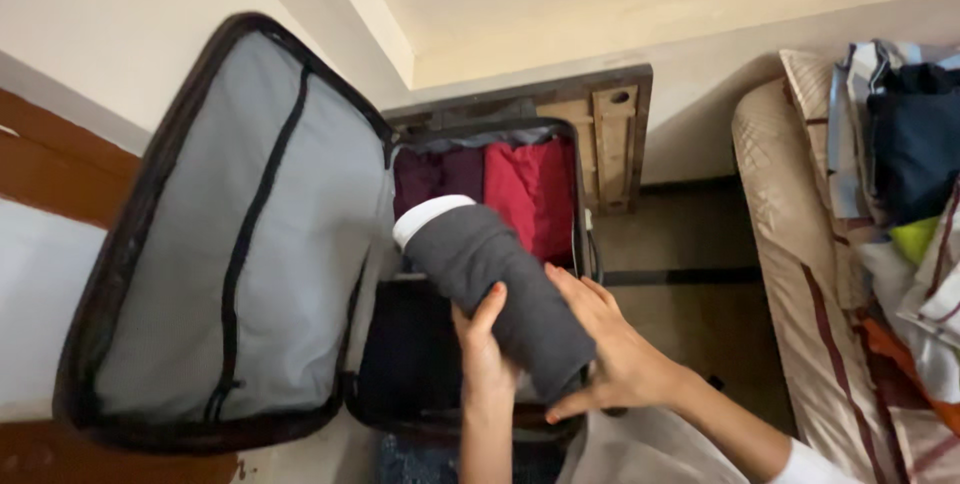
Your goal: The person places folded clothes including a grey sweater, red shirt, and black garment into a suitcase one by one, smoothing them down by hand.
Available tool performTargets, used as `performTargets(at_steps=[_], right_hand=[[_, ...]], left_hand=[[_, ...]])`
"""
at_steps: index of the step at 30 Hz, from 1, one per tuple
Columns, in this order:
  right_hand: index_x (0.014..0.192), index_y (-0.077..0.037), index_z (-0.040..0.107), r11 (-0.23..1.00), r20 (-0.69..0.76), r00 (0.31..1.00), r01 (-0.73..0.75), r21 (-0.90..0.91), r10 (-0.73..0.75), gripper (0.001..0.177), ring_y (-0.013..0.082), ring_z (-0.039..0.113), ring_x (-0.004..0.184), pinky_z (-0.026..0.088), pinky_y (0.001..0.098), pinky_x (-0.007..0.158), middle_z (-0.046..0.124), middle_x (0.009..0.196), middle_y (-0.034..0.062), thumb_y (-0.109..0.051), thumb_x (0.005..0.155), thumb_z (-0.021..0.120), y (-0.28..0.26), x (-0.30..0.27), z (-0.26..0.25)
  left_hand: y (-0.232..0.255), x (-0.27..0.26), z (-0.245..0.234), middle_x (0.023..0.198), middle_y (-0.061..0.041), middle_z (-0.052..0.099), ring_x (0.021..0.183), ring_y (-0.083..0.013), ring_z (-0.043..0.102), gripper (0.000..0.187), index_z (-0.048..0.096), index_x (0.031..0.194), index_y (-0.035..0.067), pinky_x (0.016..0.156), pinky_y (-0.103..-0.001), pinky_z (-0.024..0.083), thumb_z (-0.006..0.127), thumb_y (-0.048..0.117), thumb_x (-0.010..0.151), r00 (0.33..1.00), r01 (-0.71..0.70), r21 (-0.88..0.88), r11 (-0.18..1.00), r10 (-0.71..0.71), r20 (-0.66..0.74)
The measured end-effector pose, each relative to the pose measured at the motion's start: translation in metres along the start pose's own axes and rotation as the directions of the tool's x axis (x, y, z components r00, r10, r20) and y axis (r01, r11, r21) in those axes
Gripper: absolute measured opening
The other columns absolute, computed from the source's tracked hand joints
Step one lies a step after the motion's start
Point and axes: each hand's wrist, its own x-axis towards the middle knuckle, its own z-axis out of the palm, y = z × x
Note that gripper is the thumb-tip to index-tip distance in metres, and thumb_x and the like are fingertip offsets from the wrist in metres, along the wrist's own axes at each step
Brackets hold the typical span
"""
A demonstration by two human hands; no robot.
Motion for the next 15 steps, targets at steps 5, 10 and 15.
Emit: performTargets(at_steps=[5,10,15], right_hand=[[0.156,-0.004,0.031,0.92,-0.209,0.949,-0.151,0.361,0.238,0.113,0.0289,0.056,0.133,0.041,0.0395,0.112,0.054,0.149,0.0169,-0.024,0.062,0.091,0.052,-0.025,0.039],[0.118,-0.004,0.07,0.949,-0.39,0.866,-0.271,0.162,0.314,0.034,0.0183,0.069,0.104,0.056,0.0339,0.095,0.073,0.111,0.0081,-0.004,0.084,0.075,0.103,-0.061,0.034],[0.129,0.0,0.063,0.771,-0.359,0.799,-0.194,0.606,0.483,0.042,0.0174,0.066,0.11,0.055,0.0342,0.096,0.069,0.121,0.0067,-0.006,0.088,0.072,0.088,-0.051,0.011]], left_hand=[[-0.014,-0.023,0.032,0.133,-0.012,0.059,0.12,-0.0279,0.062,0.072,0.045,0.147,0.012,0.103,-0.044,0.052,0.07,0.001,0.08,0.969,0.016,-0.068,0.998,0.001,0.245],[-0.016,-0.017,0.056,0.151,-0.01,0.054,0.129,-0.0254,0.058,0.075,0.042,0.156,0.006,0.113,-0.038,0.044,0.066,0.006,0.084,0.817,0.057,0.059,0.997,-0.08,0.57],[-0.015,-0.024,0.069,0.147,-0.013,0.053,0.129,-0.028,0.055,0.065,0.048,0.148,-0.002,0.112,-0.041,0.044,0.072,0.011,0.088,0.755,-0.305,0.46,0.834,-0.083,0.651]])
